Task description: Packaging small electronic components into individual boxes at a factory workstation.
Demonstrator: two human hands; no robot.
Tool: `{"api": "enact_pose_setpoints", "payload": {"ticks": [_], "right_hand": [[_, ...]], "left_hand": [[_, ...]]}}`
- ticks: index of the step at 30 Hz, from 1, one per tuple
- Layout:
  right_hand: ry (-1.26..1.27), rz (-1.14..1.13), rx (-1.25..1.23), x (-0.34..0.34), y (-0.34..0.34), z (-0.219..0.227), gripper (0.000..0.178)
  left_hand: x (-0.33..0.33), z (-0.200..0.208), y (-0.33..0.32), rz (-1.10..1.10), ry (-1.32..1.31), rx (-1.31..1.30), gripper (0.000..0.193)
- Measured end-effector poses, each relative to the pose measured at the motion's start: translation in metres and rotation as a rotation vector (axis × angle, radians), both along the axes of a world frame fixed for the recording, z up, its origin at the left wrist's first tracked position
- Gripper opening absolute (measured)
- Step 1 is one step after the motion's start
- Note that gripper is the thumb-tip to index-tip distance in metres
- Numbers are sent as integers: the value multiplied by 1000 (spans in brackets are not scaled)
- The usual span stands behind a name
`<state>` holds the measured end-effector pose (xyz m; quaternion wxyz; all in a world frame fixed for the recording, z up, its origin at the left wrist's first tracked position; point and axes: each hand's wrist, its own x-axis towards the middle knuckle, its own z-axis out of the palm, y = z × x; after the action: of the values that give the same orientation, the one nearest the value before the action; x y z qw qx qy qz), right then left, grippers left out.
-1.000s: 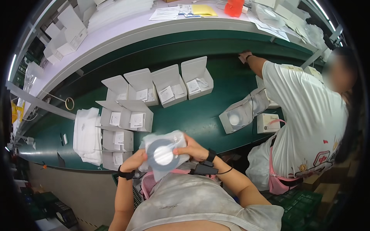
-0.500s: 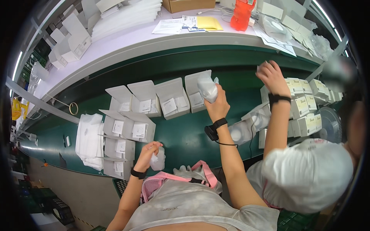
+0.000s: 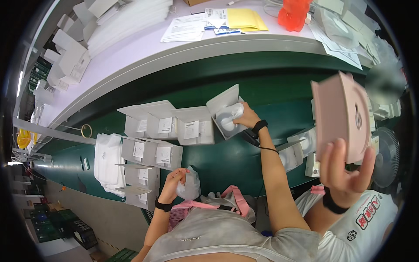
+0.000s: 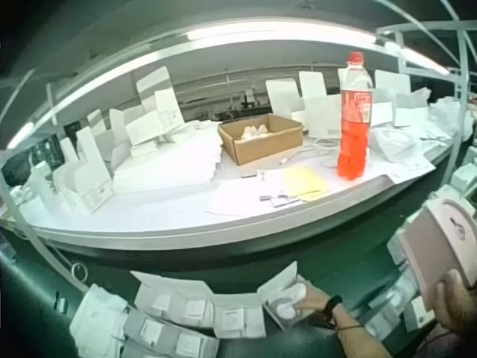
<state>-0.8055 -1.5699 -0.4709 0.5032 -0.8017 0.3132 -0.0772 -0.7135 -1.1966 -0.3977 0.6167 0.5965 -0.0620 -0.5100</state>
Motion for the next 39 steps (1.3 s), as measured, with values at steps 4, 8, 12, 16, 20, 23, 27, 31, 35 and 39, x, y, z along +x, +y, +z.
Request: {"api": "enact_pose_setpoints", "payload": {"ticks": [4, 8, 12, 16, 20, 23, 27, 31, 35, 39], "right_hand": [[21, 238, 55, 1, 3, 4, 79], [201, 174, -54, -3, 11, -27, 88], [426, 10, -328, -2, 51, -6, 92], [540, 38, -645, 4, 85, 13, 88], [571, 164, -874, 6, 87, -1, 82], [415, -2, -975, 0, 92, -19, 61], [179, -21, -1175, -20, 111, -16, 35], [117, 138, -992, -24, 118, -15, 31], [150, 221, -744, -34, 73, -61, 39], [278, 299, -636, -26, 70, -49, 41]], "left_hand": [[4, -5, -11, -38, 15, -21, 18], [4, -10, -23, -123, -7, -10, 21], [0, -10, -22, -195, -30, -35, 22], [-4, -14, -11, -219, -40, -38, 23], [-7, -13, -3, -238, -106, -95, 23], [-10, -13, 2, -246, -121, -116, 23], [-14, -12, 15, -190, -82, -123, 23], [-22, -13, 33, -137, -50, -137, 22], [-33, -11, 34, -136, -28, -103, 22], [-42, -11, 48, -105, -15, -84, 22]]}}
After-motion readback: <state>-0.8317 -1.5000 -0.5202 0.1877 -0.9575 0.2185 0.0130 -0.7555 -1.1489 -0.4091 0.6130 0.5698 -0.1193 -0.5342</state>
